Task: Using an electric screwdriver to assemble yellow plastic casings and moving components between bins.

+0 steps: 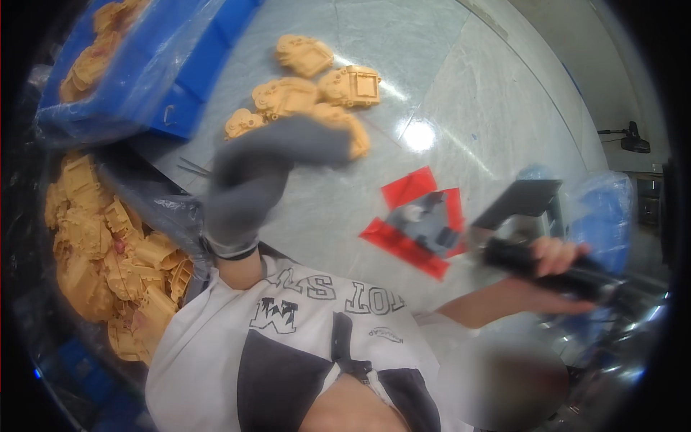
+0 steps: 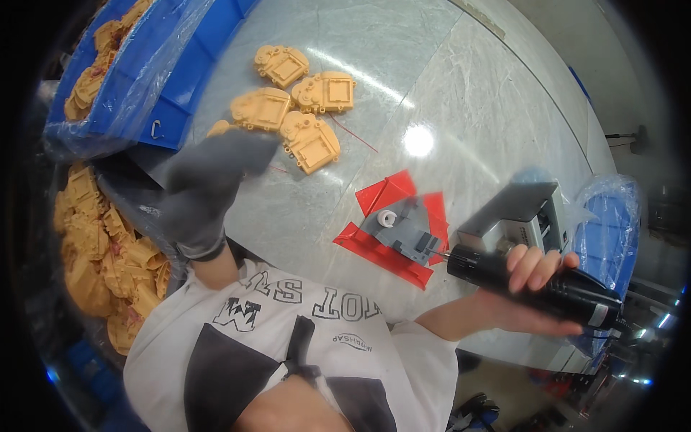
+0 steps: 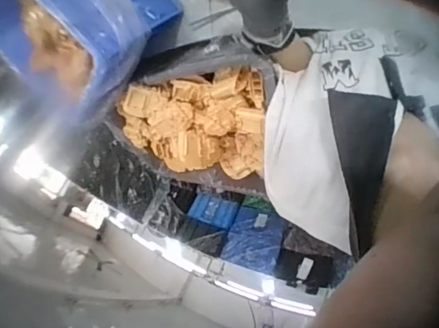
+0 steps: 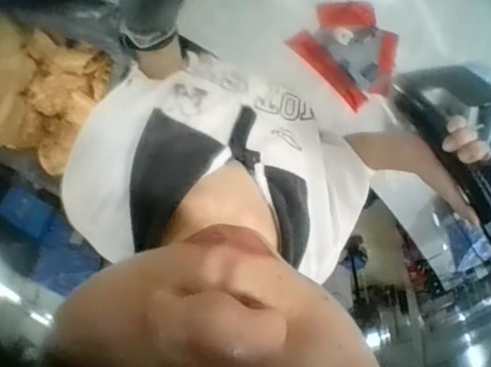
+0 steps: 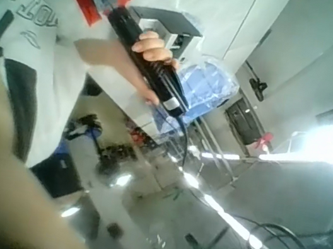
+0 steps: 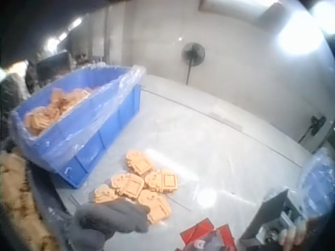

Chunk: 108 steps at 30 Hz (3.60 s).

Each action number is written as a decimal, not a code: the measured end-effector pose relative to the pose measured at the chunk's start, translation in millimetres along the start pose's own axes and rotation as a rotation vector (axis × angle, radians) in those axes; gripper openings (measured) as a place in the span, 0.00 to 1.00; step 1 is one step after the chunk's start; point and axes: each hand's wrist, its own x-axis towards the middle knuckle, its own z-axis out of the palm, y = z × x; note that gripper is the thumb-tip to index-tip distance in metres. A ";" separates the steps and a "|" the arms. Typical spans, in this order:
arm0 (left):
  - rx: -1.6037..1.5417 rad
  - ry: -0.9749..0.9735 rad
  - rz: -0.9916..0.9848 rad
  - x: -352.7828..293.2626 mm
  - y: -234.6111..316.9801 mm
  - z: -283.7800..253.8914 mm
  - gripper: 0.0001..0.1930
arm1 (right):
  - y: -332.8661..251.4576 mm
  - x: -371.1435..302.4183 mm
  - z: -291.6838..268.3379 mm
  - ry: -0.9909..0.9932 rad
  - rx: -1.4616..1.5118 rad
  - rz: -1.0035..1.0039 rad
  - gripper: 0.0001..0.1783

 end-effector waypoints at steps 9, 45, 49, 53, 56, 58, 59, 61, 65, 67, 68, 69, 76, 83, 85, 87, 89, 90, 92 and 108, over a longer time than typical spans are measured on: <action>1.730 0.674 -0.619 -54.3 -90.6 -73.3 0.37 | -15.1 -1.6 -19.2 0.053 -0.038 -0.006 0.41; 0.745 -0.221 -0.107 -16.3 -139.4 132.4 0.20 | -47.6 2.0 -88.6 0.459 -0.656 -0.513 0.53; 0.603 -0.136 -0.208 -16.6 -129.9 120.0 0.22 | -25.3 0.0 -95.5 0.519 -0.826 -0.273 0.51; 0.530 0.082 -0.231 -19.4 -140.1 108.0 0.21 | -26.2 -3.8 -88.1 0.509 -0.789 -0.211 0.51; 0.433 -0.091 -0.409 -26.2 -138.2 85.5 0.18 | -21.5 -29.6 -66.8 0.352 -0.487 -0.153 0.53; 0.473 -0.157 -0.401 -21.6 -135.2 94.4 0.16 | -22.8 -42.3 -36.5 0.188 -0.323 -0.222 0.53; 0.577 -0.230 -0.358 -20.7 -135.1 98.1 0.16 | -17.5 -44.6 -27.1 0.093 -0.295 -0.200 0.53; 0.645 -0.319 -0.275 -23.2 -137.2 100.3 0.15 | -5.9 -48.7 -15.5 -0.077 -0.229 -0.152 0.53; 0.645 -0.357 -0.289 -19.1 -136.5 102.5 0.16 | 8.1 -57.4 -2.5 -0.047 -0.235 -0.184 0.55; 0.619 -0.365 -0.292 -19.4 -136.4 101.5 0.16 | 11.4 -59.9 -3.7 -0.080 -0.255 -0.181 0.56; 0.621 -0.361 -0.294 -20.0 -136.6 101.4 0.16 | 13.6 -60.8 -6.1 -0.083 -0.252 -0.177 0.56; 0.619 -0.366 -0.309 -20.6 -137.0 101.3 0.16 | 16.5 -61.1 -9.6 -0.130 -0.260 -0.184 0.56; 0.630 -0.365 -0.310 -24.4 -139.6 100.8 0.16 | 28.5 -57.2 -26.7 -0.243 -0.184 -0.117 0.54; 0.599 -0.311 -0.274 -26.0 -145.4 102.3 0.17 | 22.6 -59.5 -20.6 -0.345 -0.287 -0.074 0.51; 0.609 -0.308 -0.251 -27.2 -146.0 100.5 0.17 | 24.9 -59.5 -18.5 -0.360 -0.271 -0.049 0.52; 0.590 -0.307 -0.252 -27.0 -145.6 100.5 0.17 | 21.4 -58.1 -20.3 -0.392 -0.291 -0.019 0.55; 0.572 -0.306 -0.254 -26.6 -145.3 100.9 0.17 | 21.1 -57.5 -14.5 -0.331 -0.319 0.002 0.54; 0.570 -0.315 -0.244 -26.0 -145.4 101.6 0.17 | 20.4 -57.2 -11.9 -0.269 -0.349 0.020 0.53; 0.571 -0.318 -0.244 -25.7 -146.2 102.4 0.17 | 17.6 -57.4 -11.3 -0.255 -0.347 0.027 0.52; 0.649 -0.307 -0.152 -27.0 -147.7 106.1 0.16 | 23.7 -58.0 -24.9 -0.249 -0.298 -0.029 0.50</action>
